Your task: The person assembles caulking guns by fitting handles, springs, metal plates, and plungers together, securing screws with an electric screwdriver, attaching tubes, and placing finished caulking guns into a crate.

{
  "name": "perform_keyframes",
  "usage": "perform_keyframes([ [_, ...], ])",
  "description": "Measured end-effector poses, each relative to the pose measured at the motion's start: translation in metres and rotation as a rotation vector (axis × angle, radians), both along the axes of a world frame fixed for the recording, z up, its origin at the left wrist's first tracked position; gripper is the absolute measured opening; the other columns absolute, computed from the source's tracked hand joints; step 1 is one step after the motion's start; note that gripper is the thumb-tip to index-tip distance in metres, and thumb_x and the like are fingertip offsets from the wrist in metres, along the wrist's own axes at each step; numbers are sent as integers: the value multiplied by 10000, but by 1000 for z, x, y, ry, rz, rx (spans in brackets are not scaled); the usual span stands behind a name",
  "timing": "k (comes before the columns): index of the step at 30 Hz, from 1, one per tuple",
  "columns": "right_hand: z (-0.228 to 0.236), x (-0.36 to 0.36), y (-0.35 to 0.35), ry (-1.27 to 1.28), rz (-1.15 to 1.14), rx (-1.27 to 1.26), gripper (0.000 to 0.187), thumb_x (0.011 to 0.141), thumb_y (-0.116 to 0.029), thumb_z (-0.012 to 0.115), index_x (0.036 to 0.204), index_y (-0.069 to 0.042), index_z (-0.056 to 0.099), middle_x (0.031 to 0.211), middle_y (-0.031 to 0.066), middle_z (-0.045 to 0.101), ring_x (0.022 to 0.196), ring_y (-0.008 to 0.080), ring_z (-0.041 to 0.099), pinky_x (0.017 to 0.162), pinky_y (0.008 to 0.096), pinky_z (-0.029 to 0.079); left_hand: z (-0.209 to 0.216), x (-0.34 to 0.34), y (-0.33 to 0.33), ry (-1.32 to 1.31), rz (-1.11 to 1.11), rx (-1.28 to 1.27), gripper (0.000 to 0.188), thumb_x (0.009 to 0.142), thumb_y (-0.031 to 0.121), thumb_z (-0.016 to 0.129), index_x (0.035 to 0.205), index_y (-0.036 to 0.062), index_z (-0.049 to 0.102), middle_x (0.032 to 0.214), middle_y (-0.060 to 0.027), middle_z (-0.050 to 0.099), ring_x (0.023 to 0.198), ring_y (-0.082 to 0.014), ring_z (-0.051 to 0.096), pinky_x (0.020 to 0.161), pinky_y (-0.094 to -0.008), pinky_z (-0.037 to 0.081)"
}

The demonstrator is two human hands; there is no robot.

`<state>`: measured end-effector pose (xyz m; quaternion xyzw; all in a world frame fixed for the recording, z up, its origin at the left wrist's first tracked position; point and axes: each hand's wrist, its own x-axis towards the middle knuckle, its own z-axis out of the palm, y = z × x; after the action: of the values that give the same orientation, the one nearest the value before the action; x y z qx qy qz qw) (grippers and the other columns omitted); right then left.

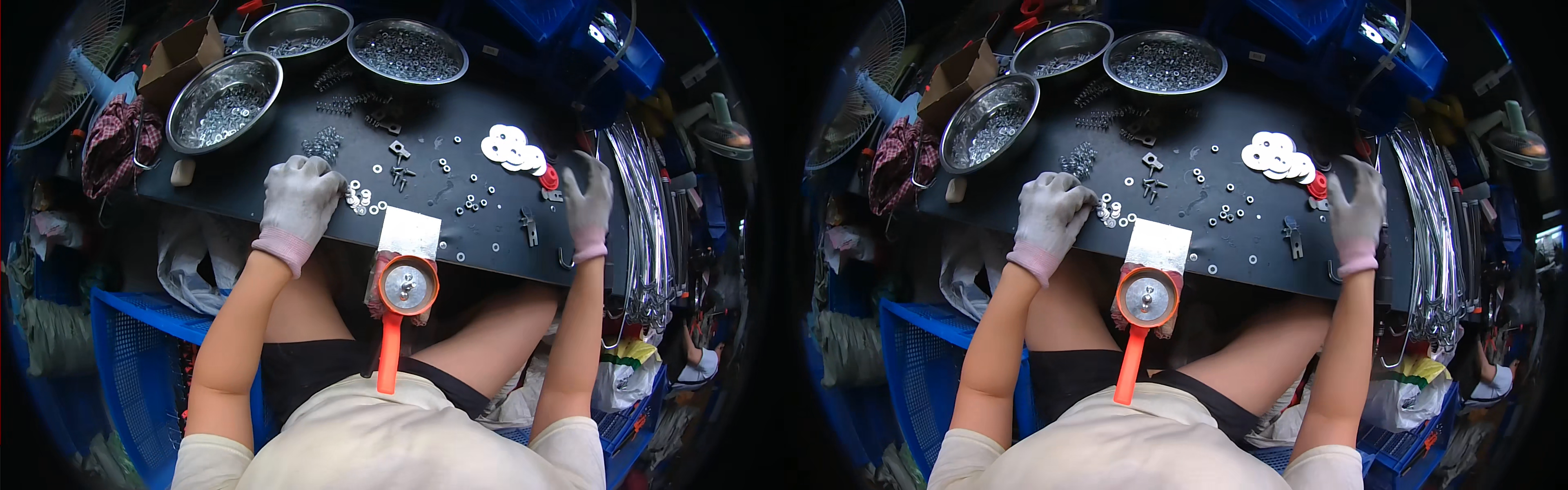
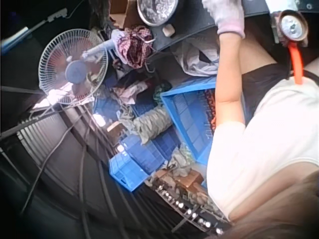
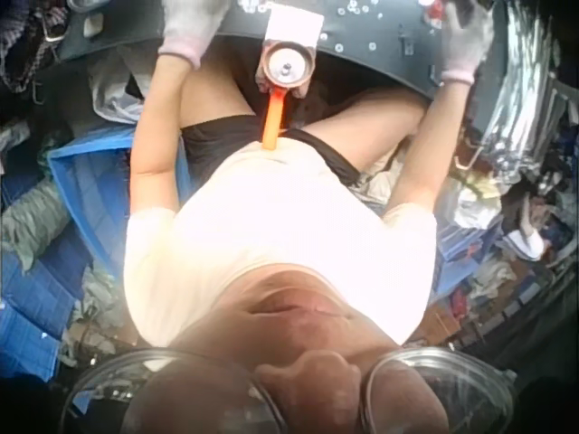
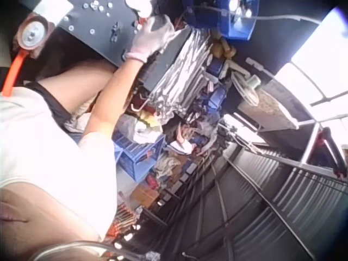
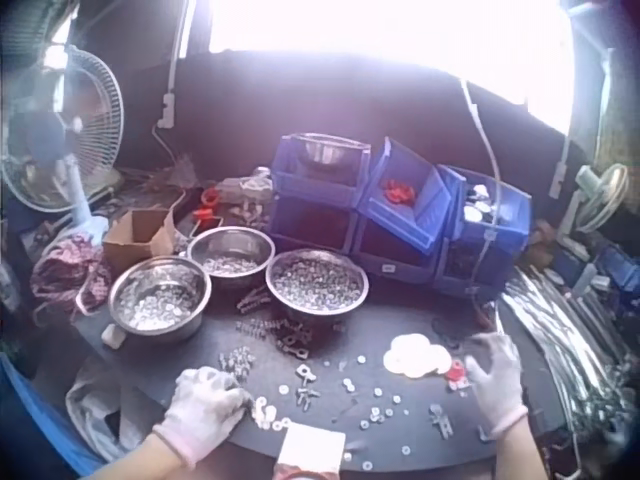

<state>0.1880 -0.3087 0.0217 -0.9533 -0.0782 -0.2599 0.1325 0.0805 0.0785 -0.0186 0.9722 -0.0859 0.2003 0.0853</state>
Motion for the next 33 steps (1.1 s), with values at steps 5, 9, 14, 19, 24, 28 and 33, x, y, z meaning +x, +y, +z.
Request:
perform_keyframes([
  [5,-2,50,60,213,152,-8,239,831,-192,631,1044,-96,681,1131,91,607,1122,259,532,990,386,400,8,6,-4,15,-52,23,105,728,111,694,814,131,638,856,-31,597,891,-244,577,768,-390,447],
  [9,7,63,50,86,180,532,229,859,-175,619,1034,-41,682,1039,101,647,948,232,636,874,328,478,6,7,4,28,-139,81,115,726,101,689,819,105,621,857,-45,593,900,-238,571,777,-393,440],
  [14,-12,65,-28,44,148,1078,189,907,-154,595,1033,-51,691,895,33,682,793,93,625,723,246,485,34,-21,-24,-141,-363,-477,150,687,64,712,810,89,629,852,-39,613,824,-234,584,753,-364,447],
  [19,-3,58,-39,383,-15,854,223,901,-177,606,1049,-29,681,953,67,688,835,119,626,770,262,479,34,-52,-64,16,-486,-610,182,654,3,692,813,81,650,824,-56,635,790,-235,612,748,-362,468],
  [24,-11,49,-18,667,81,107,417,806,-227,712,1139,5,614,1053,195,655,1003,323,622,903,347,468,29,-63,-64,73,-382,-712,146,659,12,688,794,61,658,818,-64,641,806,-232,621,753,-340,493],
  [28,-10,36,-25,380,10,43,437,778,-216,735,1171,-72,608,1105,190,635,1014,345,619,897,378,487,35,-61,-65,53,-479,-710,156,667,47,716,808,90,665,829,-43,649,835,-234,624,761,-348,473],
  [33,17,-20,4,68,-143,80,421,808,-273,710,1144,-46,596,1032,132,662,934,238,661,856,328,498,32,-70,-63,-74,-292,-721,222,638,7,737,834,86,669,838,-30,658,857,-232,626,786,-351,463],
])
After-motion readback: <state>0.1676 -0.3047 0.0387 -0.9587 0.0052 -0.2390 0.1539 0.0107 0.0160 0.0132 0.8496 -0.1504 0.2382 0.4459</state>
